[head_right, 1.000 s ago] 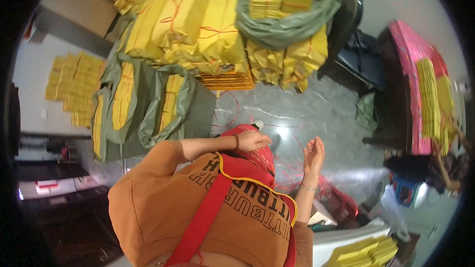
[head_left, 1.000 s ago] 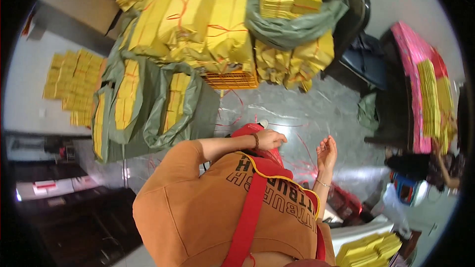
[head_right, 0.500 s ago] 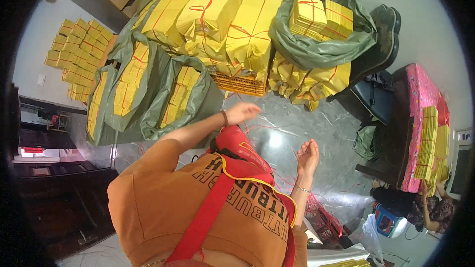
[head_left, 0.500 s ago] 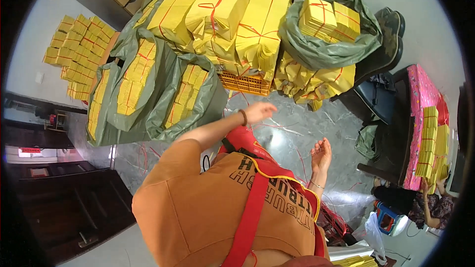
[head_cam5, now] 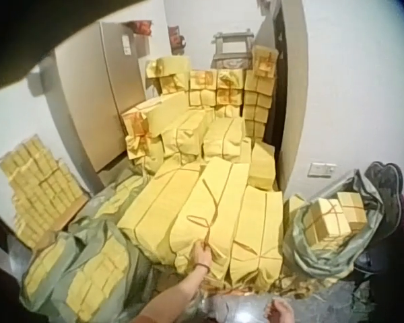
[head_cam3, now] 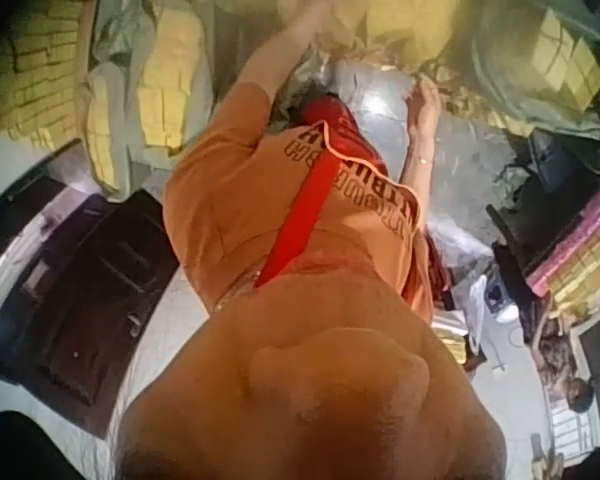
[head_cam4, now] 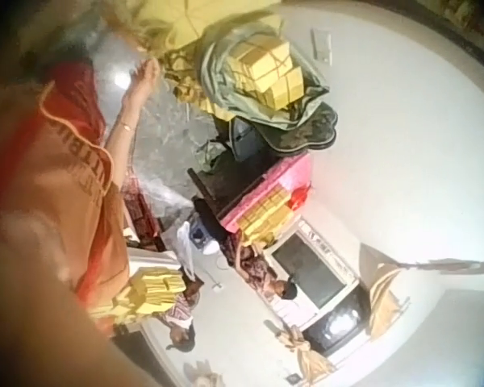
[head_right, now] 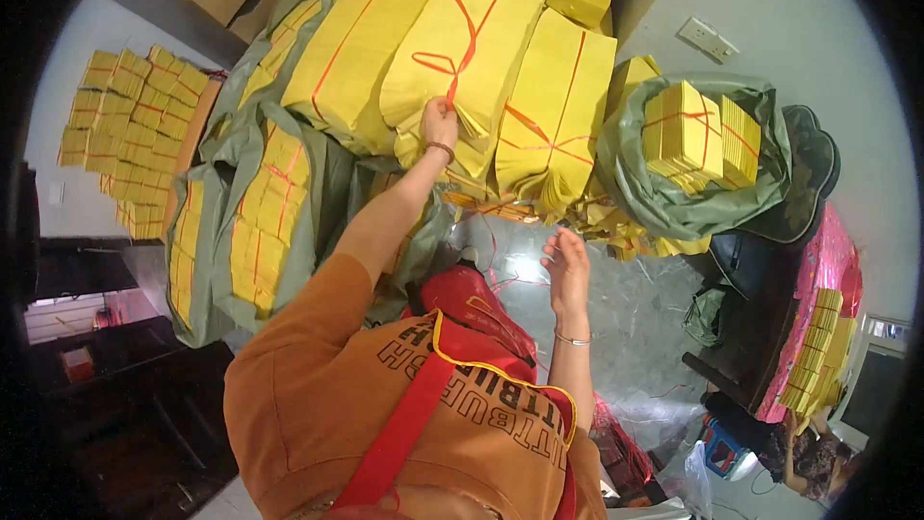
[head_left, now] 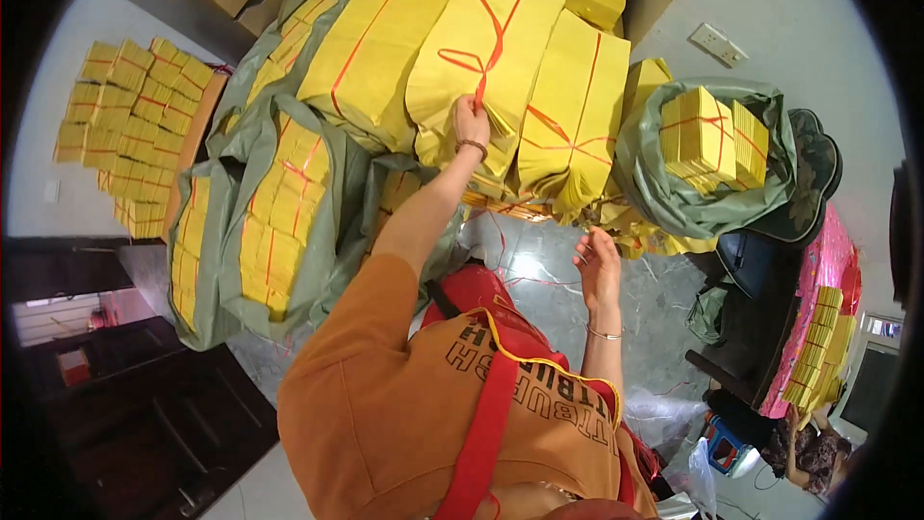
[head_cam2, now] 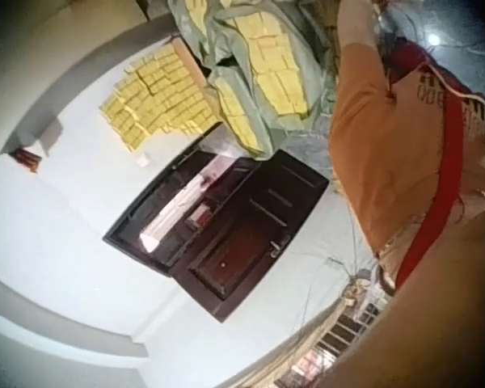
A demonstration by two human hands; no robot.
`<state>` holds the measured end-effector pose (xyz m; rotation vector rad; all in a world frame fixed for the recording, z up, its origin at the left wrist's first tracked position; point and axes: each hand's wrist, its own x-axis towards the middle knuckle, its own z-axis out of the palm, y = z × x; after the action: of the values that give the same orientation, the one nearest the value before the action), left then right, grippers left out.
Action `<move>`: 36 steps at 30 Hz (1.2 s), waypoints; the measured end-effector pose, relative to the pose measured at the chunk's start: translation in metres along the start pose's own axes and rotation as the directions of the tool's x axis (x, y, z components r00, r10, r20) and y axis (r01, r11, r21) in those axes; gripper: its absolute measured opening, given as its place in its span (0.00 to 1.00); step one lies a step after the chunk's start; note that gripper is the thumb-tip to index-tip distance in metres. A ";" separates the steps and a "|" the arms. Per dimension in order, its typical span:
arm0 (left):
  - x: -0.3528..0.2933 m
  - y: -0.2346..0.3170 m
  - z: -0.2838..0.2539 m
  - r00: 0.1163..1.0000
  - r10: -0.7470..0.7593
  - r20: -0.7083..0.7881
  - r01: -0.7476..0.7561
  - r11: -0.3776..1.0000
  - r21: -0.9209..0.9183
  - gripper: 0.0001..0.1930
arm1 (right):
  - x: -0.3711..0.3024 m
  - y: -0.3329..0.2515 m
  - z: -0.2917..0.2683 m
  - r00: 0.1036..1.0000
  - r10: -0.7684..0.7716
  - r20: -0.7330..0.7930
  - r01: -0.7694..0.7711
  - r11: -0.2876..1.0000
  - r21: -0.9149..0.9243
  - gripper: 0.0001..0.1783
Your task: Bundling stacks of yellow ceremonial paper with red string.
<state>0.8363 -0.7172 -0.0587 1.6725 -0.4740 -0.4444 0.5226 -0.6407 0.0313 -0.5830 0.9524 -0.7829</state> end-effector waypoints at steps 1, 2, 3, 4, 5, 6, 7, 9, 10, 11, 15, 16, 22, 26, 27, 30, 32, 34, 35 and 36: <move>0.005 -0.005 0.001 0.995 0.019 -0.095 -0.010 0.995 0.102 0.11 | 0.009 0.001 0.017 1.000 0.011 0.002 -0.011 1.000 -0.009 0.12; 0.003 -0.003 0.010 0.986 0.045 -0.162 -0.012 0.980 0.199 0.11 | 0.017 -0.002 0.029 1.000 0.002 -0.016 -0.002 1.000 -0.007 0.12; -0.001 -0.001 0.018 0.984 -0.006 -0.176 0.026 0.994 0.110 0.12 | 0.027 -0.006 0.040 1.000 0.003 0.009 -0.003 0.998 -0.063 0.12; 0.000 0.000 0.019 0.984 -0.006 -0.181 0.026 0.994 0.108 0.12 | 0.041 -0.012 0.055 0.998 0.015 0.055 -0.008 0.993 -0.121 0.12; -0.001 -0.005 0.019 0.980 -0.060 -0.189 0.073 0.995 0.062 0.13 | 0.055 -0.017 0.071 0.996 -0.003 0.092 0.016 0.989 -0.146 0.11; 0.000 -0.008 0.020 0.974 -0.114 -0.197 0.119 0.993 0.014 0.14 | 0.074 -0.027 0.089 0.990 -0.013 0.138 0.051 0.961 -0.273 0.12; 0.002 -0.013 0.020 0.961 -0.142 -0.236 0.145 0.989 -0.003 0.15 | 0.095 -0.035 0.106 0.982 -0.013 0.190 0.089 0.914 -0.395 0.12; 0.003 -0.025 0.017 0.969 -0.063 -0.237 0.081 0.994 0.067 0.15 | 0.138 -0.037 0.147 0.898 -0.186 0.399 0.410 0.683 -0.604 0.14; 0.003 -0.028 0.016 0.976 0.019 -0.216 0.010 0.991 0.135 0.15 | 0.164 -0.037 0.162 0.831 -0.227 0.507 0.553 0.418 -0.720 0.15; 0.002 -0.025 0.015 0.978 0.050 -0.202 -0.013 0.983 0.184 0.15 | 0.188 -0.035 0.174 0.752 -0.229 0.618 0.651 0.110 -0.751 0.17; 0.006 -0.020 0.016 0.975 -0.007 -0.222 0.051 0.980 0.194 0.14 | 0.230 -0.041 0.222 0.667 -0.096 0.738 0.699 -0.261 -0.666 0.17; 0.006 -0.022 0.019 0.968 -0.003 -0.250 0.052 0.980 0.190 0.14 | 0.239 -0.042 0.227 0.714 -0.039 0.699 0.660 -0.296 -0.690 0.17; 0.018 -0.050 -0.007 0.962 -0.226 -0.155 0.251 0.954 0.162 0.09 | 0.315 -0.043 0.194 0.676 -0.362 0.641 0.670 -0.058 -0.740 0.19; 0.002 -0.034 0.020 0.947 -0.260 -0.187 0.219 0.952 -0.212 0.07 | 0.381 -0.014 0.105 0.981 -0.194 0.021 0.171 0.799 -0.576 0.25; -0.002 -0.039 0.015 0.950 -0.249 -0.190 0.208 0.955 -0.210 0.09 | 0.365 0.002 0.101 1.000 0.017 0.019 -0.005 0.876 -0.482 0.25; 0.006 -0.039 0.015 0.982 -0.095 -0.163 0.057 0.973 -0.222 0.11 | 0.354 0.024 0.083 0.895 0.421 0.150 -0.351 0.869 -0.348 0.28; 0.022 0.000 0.028 0.981 0.116 -0.157 -0.141 0.977 -0.159 0.10 | 0.363 0.028 0.065 0.766 0.594 0.246 -0.514 0.796 -0.320 0.29; 0.028 0.076 0.024 0.986 0.160 -0.056 -0.169 0.956 -0.241 0.11 | 0.361 0.018 0.070 0.867 0.477 0.147 -0.437 0.867 -0.238 0.36; 0.026 0.114 0.013 0.985 0.170 0.016 -0.154 0.928 -0.340 0.11 | 0.354 0.008 0.085 0.849 0.510 0.142 -0.481 0.855 -0.195 0.39; 0.023 0.162 0.012 0.980 0.189 0.055 -0.163 0.935 -0.316 0.11 | 0.364 0.004 0.081 0.843 0.517 0.147 -0.486 0.850 -0.204 0.39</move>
<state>0.8396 -0.7622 0.0991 1.2991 -0.5801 -0.4337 0.7220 -0.9210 -0.1112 -0.5032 0.9321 -0.1706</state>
